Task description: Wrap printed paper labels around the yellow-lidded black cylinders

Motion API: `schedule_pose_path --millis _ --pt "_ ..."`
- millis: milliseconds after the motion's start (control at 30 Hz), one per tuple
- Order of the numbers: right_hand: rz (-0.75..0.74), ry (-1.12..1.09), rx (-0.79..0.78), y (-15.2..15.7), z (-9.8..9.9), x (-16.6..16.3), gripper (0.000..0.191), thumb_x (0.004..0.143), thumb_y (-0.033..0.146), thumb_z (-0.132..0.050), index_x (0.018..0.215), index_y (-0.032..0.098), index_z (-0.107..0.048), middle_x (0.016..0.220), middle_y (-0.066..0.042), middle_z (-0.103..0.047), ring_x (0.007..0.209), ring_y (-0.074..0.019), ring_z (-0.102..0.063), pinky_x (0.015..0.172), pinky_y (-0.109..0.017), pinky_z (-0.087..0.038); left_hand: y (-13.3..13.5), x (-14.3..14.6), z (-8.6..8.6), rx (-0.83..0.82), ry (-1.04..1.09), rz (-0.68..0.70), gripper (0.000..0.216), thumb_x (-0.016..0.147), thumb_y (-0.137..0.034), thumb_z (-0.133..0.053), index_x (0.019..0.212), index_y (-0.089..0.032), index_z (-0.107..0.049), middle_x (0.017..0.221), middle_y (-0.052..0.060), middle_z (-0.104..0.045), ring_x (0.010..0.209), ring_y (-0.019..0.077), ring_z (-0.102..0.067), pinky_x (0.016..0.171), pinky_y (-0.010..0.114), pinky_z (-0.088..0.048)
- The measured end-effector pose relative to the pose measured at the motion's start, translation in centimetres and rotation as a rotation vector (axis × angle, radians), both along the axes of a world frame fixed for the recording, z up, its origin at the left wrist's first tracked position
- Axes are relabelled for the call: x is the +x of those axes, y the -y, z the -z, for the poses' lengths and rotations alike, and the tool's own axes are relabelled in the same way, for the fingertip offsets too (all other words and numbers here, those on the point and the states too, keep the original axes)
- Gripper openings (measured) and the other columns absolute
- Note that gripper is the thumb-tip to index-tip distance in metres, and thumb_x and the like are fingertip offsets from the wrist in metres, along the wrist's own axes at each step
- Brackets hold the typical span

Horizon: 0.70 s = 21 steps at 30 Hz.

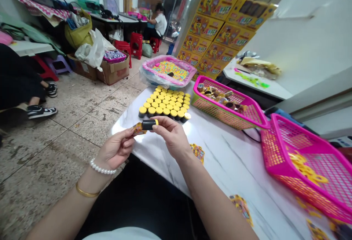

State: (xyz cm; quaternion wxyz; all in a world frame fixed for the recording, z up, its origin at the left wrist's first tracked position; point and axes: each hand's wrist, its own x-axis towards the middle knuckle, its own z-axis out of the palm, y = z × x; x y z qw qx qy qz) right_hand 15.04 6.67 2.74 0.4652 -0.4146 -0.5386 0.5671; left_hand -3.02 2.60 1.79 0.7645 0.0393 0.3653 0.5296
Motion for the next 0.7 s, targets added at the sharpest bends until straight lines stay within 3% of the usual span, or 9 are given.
schedule_pose_path --millis 200,467,567,700 --pt "0.012 0.199 0.134 0.6 -0.6 0.7 0.028 0.075 0.039 -0.078 0.095 0.020 -0.073 0.092 -0.006 -0.077 0.087 -0.0216 -0.072 0.083 -0.037 -0.059 -0.2 0.5 0.1 0.027 -0.019 -0.020 0.003 0.078 -0.006 -0.068 0.078 -0.006 -0.065 0.068 0.000 -0.061 0.037 -0.0022 -0.036 0.028 0.008 -0.016" --pt "0.124 0.419 0.333 1.7 -0.6 0.8 0.022 0.080 0.031 -0.072 0.100 0.022 -0.067 0.108 -0.009 -0.075 0.095 -0.0223 -0.073 0.094 -0.041 -0.058 -0.2 0.9 0.5 0.100 -0.048 -0.006 0.010 0.077 -0.010 -0.072 0.075 -0.009 -0.062 0.070 0.003 -0.068 0.033 -0.0017 -0.036 0.028 0.010 -0.019" --pt "0.111 0.355 0.309 1.6 -0.7 0.7 0.022 0.081 0.032 -0.073 0.100 0.022 -0.067 0.108 -0.008 -0.076 0.094 -0.0220 -0.074 0.092 -0.040 -0.058 -0.1 1.1 0.6 0.123 -0.071 -0.007 0.009 0.078 -0.011 -0.072 0.078 -0.009 -0.063 0.068 0.003 -0.068 0.032 -0.0012 -0.038 0.029 0.010 -0.021" --pt "0.097 0.103 0.197 1.4 -1.1 0.6 0.022 0.080 0.034 -0.075 0.098 0.022 -0.069 0.100 -0.007 -0.077 0.093 -0.0211 -0.074 0.089 -0.038 -0.059 -0.3 1.3 0.5 0.075 -0.031 -0.040 0.005 0.080 -0.007 -0.068 0.081 -0.008 -0.062 0.066 0.000 -0.064 0.034 -0.0011 -0.039 0.028 0.009 -0.019"
